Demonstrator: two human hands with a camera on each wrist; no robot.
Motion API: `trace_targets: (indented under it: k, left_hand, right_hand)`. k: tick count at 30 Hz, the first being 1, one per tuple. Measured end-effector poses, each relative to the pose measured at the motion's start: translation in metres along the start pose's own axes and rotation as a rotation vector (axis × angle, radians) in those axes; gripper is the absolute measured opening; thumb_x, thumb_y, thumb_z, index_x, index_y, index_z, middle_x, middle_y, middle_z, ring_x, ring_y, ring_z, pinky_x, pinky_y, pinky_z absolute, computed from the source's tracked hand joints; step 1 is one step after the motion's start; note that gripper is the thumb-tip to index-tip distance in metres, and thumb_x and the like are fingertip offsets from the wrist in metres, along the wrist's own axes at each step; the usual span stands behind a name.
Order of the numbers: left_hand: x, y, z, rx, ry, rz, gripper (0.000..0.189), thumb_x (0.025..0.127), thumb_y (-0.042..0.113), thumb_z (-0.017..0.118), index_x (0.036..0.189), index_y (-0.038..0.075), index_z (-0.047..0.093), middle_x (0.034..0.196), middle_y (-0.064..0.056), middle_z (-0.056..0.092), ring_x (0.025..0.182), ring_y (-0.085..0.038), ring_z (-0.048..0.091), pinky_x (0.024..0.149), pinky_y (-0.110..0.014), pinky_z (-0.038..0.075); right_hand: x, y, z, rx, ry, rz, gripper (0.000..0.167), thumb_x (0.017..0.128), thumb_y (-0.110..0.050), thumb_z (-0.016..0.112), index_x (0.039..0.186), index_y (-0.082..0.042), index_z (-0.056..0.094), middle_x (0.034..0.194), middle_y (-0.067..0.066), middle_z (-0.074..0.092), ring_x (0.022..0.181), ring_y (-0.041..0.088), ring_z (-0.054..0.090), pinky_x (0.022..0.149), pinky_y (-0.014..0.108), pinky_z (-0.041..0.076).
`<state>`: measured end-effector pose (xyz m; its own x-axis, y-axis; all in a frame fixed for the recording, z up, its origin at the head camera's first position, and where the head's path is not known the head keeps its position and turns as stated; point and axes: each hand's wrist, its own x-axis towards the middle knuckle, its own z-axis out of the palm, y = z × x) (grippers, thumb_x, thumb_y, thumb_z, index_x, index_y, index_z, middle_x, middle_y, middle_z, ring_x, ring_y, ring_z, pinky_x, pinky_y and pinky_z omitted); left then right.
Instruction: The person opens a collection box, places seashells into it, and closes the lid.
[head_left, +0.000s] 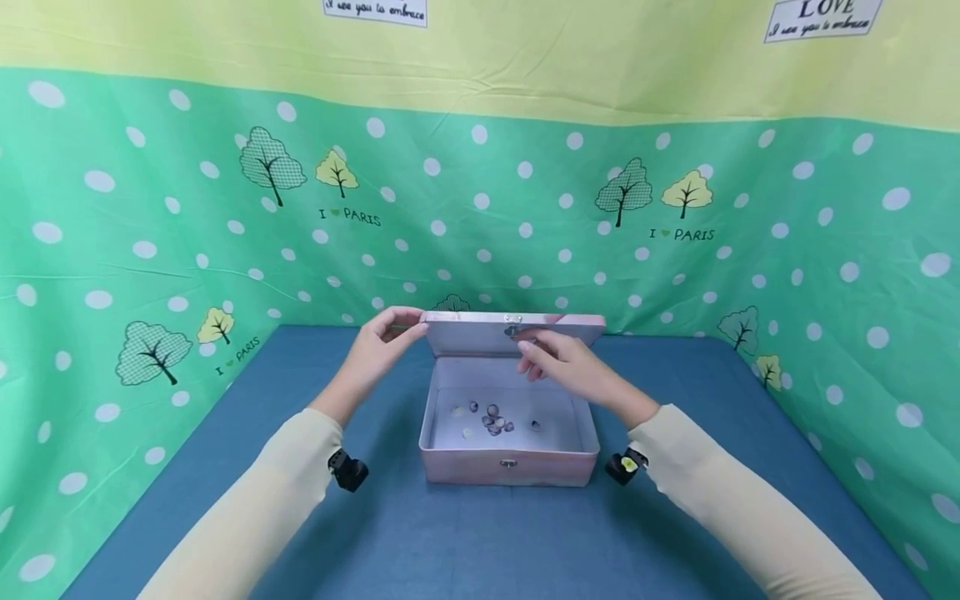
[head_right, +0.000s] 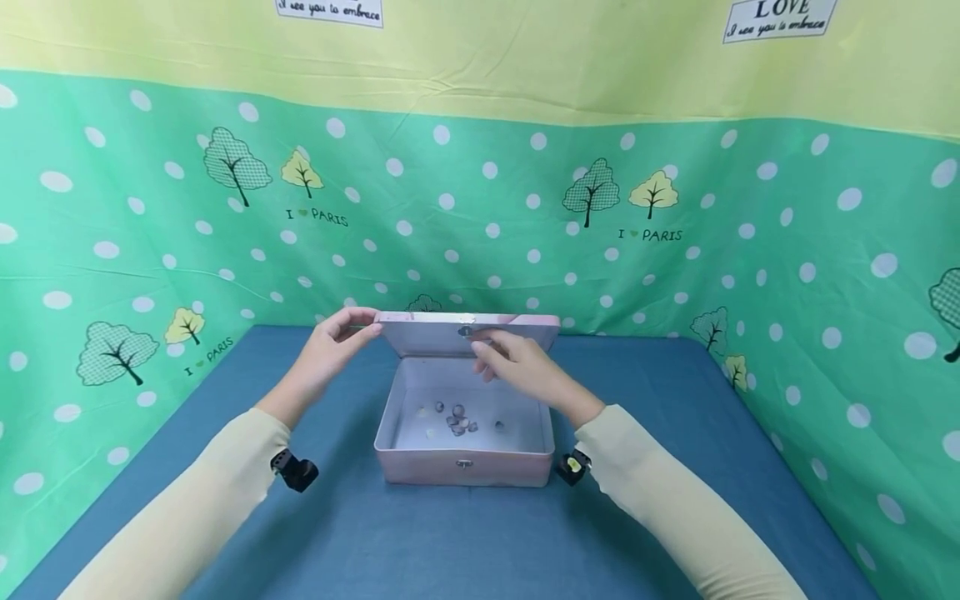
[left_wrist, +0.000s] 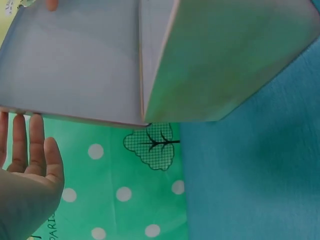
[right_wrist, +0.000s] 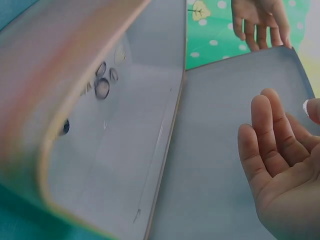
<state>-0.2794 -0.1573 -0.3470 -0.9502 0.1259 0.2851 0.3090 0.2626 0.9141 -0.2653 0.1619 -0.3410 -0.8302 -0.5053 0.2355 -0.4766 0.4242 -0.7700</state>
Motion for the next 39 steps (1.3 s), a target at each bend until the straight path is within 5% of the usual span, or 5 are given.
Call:
trace_targets:
  k: [15,28,34,39]
  left_hand:
    - [-0.016,-0.006,-0.014,0.064,-0.182,-0.032,0.048,0.093,0.041,0.073,0.132,0.017,0.06,0.13,-0.005,0.06,0.12,-0.026,0.058,0.1,-0.048,0.046]
    - [-0.025,-0.013,-0.024,0.183,-0.476,-0.178,0.081,0.096,0.049,0.065,0.16,0.02,0.026,0.16,-0.012,0.032,0.143,-0.036,0.034,0.11,-0.058,0.031]
    - [-0.028,-0.013,-0.025,0.222,-0.527,-0.228,0.089,0.095,0.053,0.064,0.162,0.016,0.018,0.162,-0.015,0.026,0.146,-0.038,0.027,0.112,-0.058,0.028]
    - [-0.03,-0.013,-0.023,0.214,-0.573,-0.237,0.09,0.096,0.052,0.063,0.162,0.012,0.016,0.161,-0.018,0.027,0.146,-0.037,0.027,0.112,-0.057,0.029]
  right_hand:
    - [-0.013,-0.007,0.023,0.108,-0.06,-0.057,0.036,0.111,-0.025,0.041,0.119,-0.004,0.069,0.09,0.004,0.07,0.083,0.021,0.069,0.078,0.038,0.057]
    - [-0.036,0.005,0.039,0.131,-0.121,-0.06,0.037,0.11,-0.029,0.041,0.115,-0.006,0.07,0.09,0.002,0.069,0.08,0.019,0.068,0.074,0.035,0.057]
    - [-0.043,0.006,0.044,0.153,-0.156,-0.044,0.036,0.111,-0.029,0.04,0.114,-0.008,0.069,0.093,0.01,0.069,0.083,0.024,0.068,0.078,0.043,0.056]
    - [-0.047,0.006,0.047,0.18,-0.174,-0.034,0.036,0.111,-0.029,0.039,0.114,-0.008,0.068,0.096,0.016,0.068,0.083,0.024,0.068,0.077,0.038,0.056]
